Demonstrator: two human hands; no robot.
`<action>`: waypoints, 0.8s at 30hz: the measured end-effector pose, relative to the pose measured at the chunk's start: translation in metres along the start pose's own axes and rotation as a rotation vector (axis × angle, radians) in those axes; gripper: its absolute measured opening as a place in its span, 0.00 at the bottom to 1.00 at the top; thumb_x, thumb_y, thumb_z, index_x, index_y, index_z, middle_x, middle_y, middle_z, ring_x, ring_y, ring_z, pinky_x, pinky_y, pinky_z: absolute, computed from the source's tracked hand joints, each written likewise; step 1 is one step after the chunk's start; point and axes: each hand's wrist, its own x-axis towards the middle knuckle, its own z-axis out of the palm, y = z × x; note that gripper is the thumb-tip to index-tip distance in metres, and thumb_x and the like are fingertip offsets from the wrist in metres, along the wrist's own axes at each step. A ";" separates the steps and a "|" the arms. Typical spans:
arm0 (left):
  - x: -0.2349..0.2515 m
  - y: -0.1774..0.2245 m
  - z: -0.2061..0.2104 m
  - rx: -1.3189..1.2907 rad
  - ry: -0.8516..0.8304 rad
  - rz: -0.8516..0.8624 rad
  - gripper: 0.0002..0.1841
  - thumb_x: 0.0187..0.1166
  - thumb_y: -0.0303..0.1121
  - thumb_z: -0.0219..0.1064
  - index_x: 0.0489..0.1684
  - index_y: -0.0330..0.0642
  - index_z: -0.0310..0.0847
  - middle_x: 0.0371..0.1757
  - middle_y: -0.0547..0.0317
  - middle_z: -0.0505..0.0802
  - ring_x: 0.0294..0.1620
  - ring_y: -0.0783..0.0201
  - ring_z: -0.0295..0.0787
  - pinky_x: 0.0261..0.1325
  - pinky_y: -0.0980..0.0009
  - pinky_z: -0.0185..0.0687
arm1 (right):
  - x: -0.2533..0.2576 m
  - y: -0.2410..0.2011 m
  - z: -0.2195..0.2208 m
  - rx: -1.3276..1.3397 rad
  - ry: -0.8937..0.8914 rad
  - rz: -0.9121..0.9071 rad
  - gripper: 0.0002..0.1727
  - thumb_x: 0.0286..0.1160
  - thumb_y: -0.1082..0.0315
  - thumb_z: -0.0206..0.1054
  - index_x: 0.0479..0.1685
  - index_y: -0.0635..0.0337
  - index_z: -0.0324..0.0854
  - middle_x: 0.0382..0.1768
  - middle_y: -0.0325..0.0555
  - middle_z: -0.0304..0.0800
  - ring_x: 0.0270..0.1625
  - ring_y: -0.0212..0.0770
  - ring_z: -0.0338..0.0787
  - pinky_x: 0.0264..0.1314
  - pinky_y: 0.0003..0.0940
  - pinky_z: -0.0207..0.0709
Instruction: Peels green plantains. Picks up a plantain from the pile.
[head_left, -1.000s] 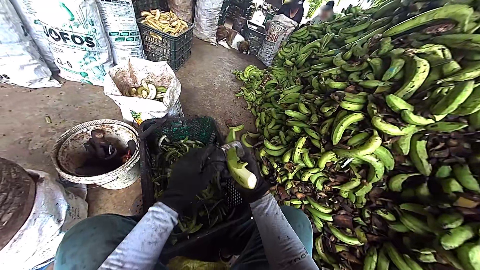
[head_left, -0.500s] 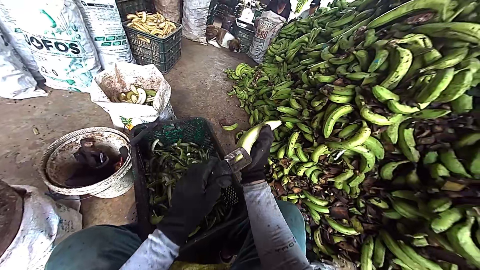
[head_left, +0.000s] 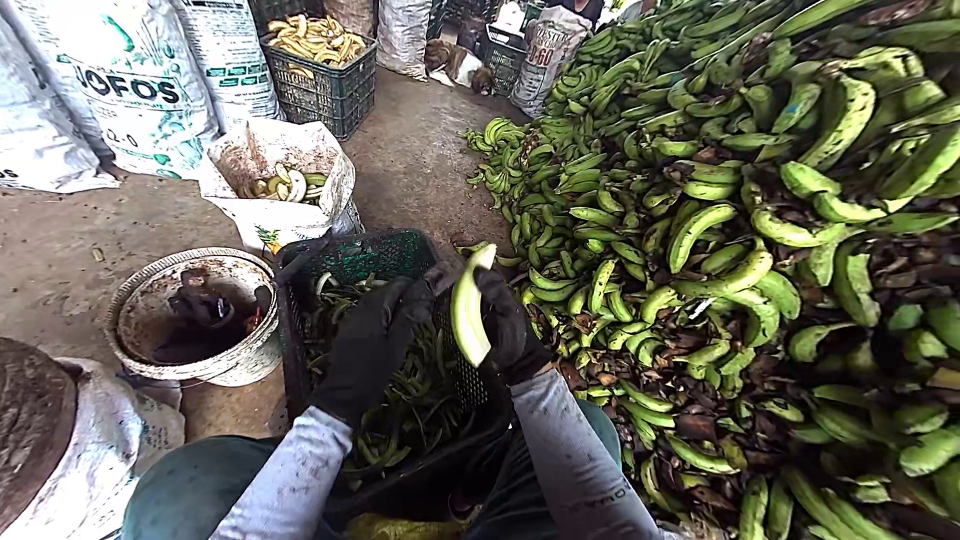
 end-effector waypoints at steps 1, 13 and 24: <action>-0.006 0.001 0.008 0.000 -0.010 0.052 0.31 0.87 0.60 0.52 0.82 0.55 0.74 0.60 0.52 0.91 0.52 0.56 0.90 0.56 0.47 0.86 | 0.007 -0.001 -0.001 0.081 0.071 -0.054 0.24 0.83 0.46 0.54 0.73 0.45 0.70 0.45 0.42 0.89 0.42 0.36 0.90 0.43 0.38 0.88; -0.007 0.006 0.018 0.129 0.094 0.138 0.30 0.85 0.55 0.56 0.82 0.52 0.76 0.61 0.43 0.89 0.58 0.44 0.88 0.61 0.40 0.82 | 0.013 -0.017 0.009 0.162 0.180 -0.014 0.23 0.91 0.43 0.43 0.61 0.43 0.78 0.40 0.37 0.89 0.37 0.31 0.89 0.36 0.31 0.86; 0.019 -0.006 0.007 -0.030 -0.074 -0.141 0.26 0.90 0.59 0.48 0.77 0.61 0.76 0.50 0.54 0.91 0.44 0.56 0.88 0.49 0.46 0.83 | -0.004 0.006 -0.024 0.201 -0.213 0.228 0.24 0.86 0.46 0.51 0.72 0.47 0.73 0.44 0.45 0.90 0.42 0.38 0.91 0.45 0.35 0.88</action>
